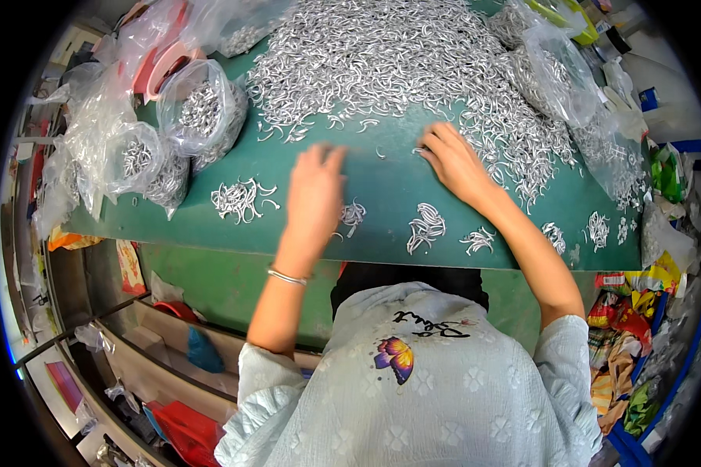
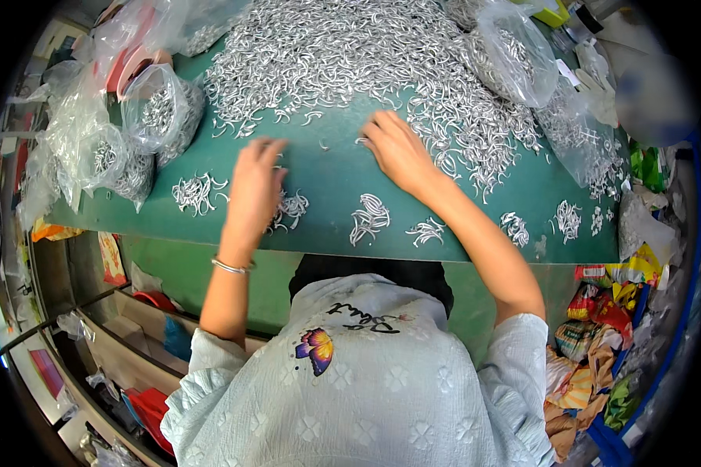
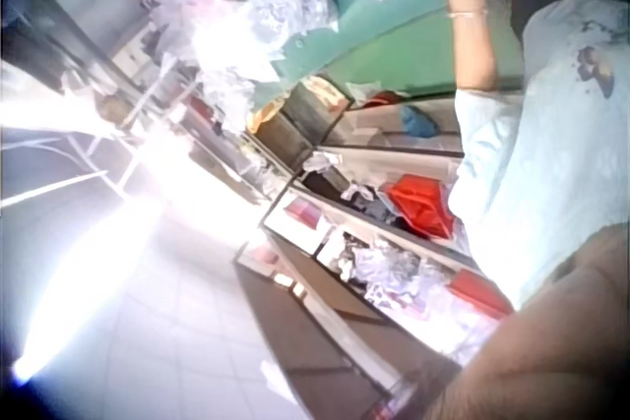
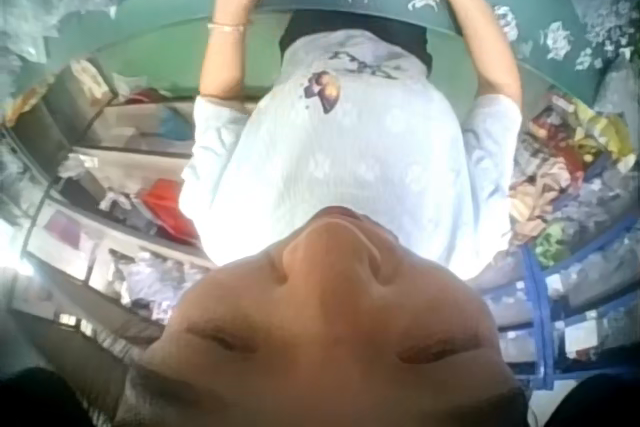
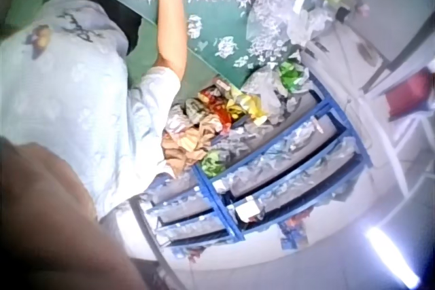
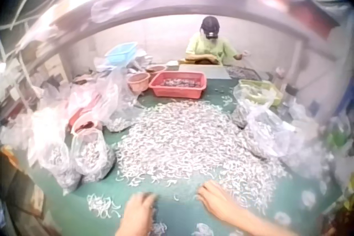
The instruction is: The person sorts small curved metal parts from a pile on a green workbench by hand, organizing them into separate piles and placing some into clear plastic bags.
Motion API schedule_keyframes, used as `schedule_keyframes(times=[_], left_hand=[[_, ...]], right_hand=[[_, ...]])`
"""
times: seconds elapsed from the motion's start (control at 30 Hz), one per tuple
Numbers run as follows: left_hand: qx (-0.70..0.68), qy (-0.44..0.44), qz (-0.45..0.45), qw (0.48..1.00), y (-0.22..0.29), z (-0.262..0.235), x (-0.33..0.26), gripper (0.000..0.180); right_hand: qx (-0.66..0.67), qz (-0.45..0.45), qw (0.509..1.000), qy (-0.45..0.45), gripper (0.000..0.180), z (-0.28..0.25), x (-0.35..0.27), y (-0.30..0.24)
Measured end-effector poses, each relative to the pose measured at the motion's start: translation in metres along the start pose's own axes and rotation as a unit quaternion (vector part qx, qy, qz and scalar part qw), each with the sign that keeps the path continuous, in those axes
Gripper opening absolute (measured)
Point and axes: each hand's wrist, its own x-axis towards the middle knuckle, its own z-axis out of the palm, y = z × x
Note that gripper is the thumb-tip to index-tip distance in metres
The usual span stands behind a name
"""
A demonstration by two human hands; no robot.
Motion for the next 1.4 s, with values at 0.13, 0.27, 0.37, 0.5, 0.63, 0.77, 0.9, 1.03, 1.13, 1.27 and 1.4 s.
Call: schedule_keyframes(times=[0.13,0.27,0.37,0.5,0.63,0.77,0.9,1.03,1.13,1.27,1.4], left_hand=[[-0.073,-0.017,-0.022,0.997,-0.05,0.005,-0.002,0.028],[-0.108,0.011,-0.05,0.993,-0.06,0.015,-0.004,0.014],[-0.049,0.048,-0.04,0.997,-0.048,0.013,0.0,0.013],[-0.075,0.055,0.003,0.996,0.009,0.005,-0.004,0.021],[-0.302,-0.108,0.032,0.946,0.079,0.011,-0.039,0.019],[-0.437,-0.374,-0.031,0.818,0.103,0.026,-0.066,0.016],[-0.498,-0.442,-0.121,0.736,0.098,0.058,-0.099,0.017],[-0.655,-0.394,-0.328,0.555,0.087,0.086,-0.116,0.027],[-0.749,-0.32,-0.422,0.398,0.078,0.093,-0.116,0.042],[-0.838,-0.274,-0.385,0.274,0.068,0.1,-0.114,0.06],[-0.868,-0.272,-0.376,0.175,0.068,0.103,-0.106,0.064]], right_hand=[[0.011,0.044,0.995,0.084,0.02,-0.031,0.005,0.007],[-0.102,0.233,0.962,-0.095,0.038,-0.083,-0.044,-0.001],[-0.096,0.179,0.977,-0.064,0.04,-0.072,-0.06,0.014],[-0.004,0.167,0.986,-0.005,0.038,-0.079,-0.067,0.007],[0.073,0.154,0.982,-0.076,0.046,-0.092,-0.108,-0.027],[0.016,0.172,0.985,-0.028,0.048,-0.059,-0.132,-0.052],[0.019,0.155,0.987,0.036,0.037,-0.036,-0.142,-0.052],[0.042,0.14,0.988,0.043,0.034,-0.026,-0.136,-0.056],[0.061,0.124,0.989,0.049,0.034,-0.017,-0.126,-0.062],[0.114,0.109,0.987,0.039,0.044,-0.02,-0.119,-0.065],[0.118,0.074,0.99,0.0,0.067,-0.025,-0.108,-0.059]])
